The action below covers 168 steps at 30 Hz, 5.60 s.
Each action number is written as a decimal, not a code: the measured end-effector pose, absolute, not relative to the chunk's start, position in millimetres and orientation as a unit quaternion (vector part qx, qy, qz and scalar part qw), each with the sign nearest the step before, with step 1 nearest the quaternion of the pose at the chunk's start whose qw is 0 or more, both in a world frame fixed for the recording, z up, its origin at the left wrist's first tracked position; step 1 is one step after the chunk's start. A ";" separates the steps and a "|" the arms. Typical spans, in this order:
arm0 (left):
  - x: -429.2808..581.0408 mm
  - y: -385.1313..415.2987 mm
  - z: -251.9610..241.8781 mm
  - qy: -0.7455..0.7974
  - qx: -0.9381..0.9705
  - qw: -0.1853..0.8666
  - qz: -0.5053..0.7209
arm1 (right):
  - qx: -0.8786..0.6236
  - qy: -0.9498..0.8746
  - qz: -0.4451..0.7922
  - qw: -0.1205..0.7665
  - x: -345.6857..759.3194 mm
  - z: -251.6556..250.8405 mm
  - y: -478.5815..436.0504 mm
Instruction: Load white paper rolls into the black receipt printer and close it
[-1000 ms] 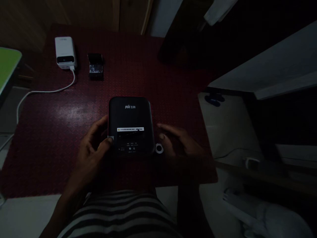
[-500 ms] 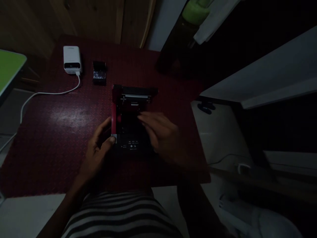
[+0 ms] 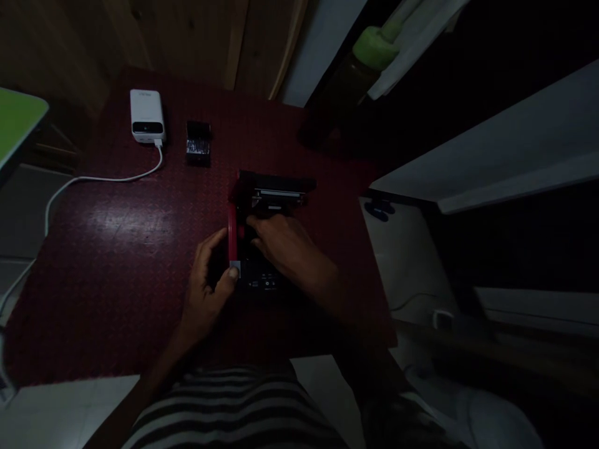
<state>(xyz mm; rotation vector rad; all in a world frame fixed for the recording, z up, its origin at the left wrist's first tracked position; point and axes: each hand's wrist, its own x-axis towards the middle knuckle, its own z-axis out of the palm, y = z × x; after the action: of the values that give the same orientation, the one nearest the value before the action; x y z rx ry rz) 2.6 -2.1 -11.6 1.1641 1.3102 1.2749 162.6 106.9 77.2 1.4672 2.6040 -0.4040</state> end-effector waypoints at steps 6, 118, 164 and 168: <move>6.1 -0.7 -13.5 0.524 0.483 0.455 0.535 | 0.497 0.855 -0.148 0.035 166.2 78.6 104.0; 7.4 89.6 53.9 0.571 0.499 0.356 0.547 | 0.363 0.868 -0.036 -0.336 228.8 50.4 22.1; 13.4 1.6 32.6 0.587 0.315 0.547 0.507 | 0.612 0.561 -0.313 -0.461 220.9 9.1 -25.5; 17.9 2.7 38.2 0.599 0.282 0.543 0.517 | 0.630 0.522 -0.358 -0.450 220.8 4.0 -28.1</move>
<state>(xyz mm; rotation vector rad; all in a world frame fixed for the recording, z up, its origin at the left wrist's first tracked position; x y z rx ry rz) 17.9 2.7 38.2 0.6692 1.4225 1.2266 220.8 -28.1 4.0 2.8751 2.3808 -1.6359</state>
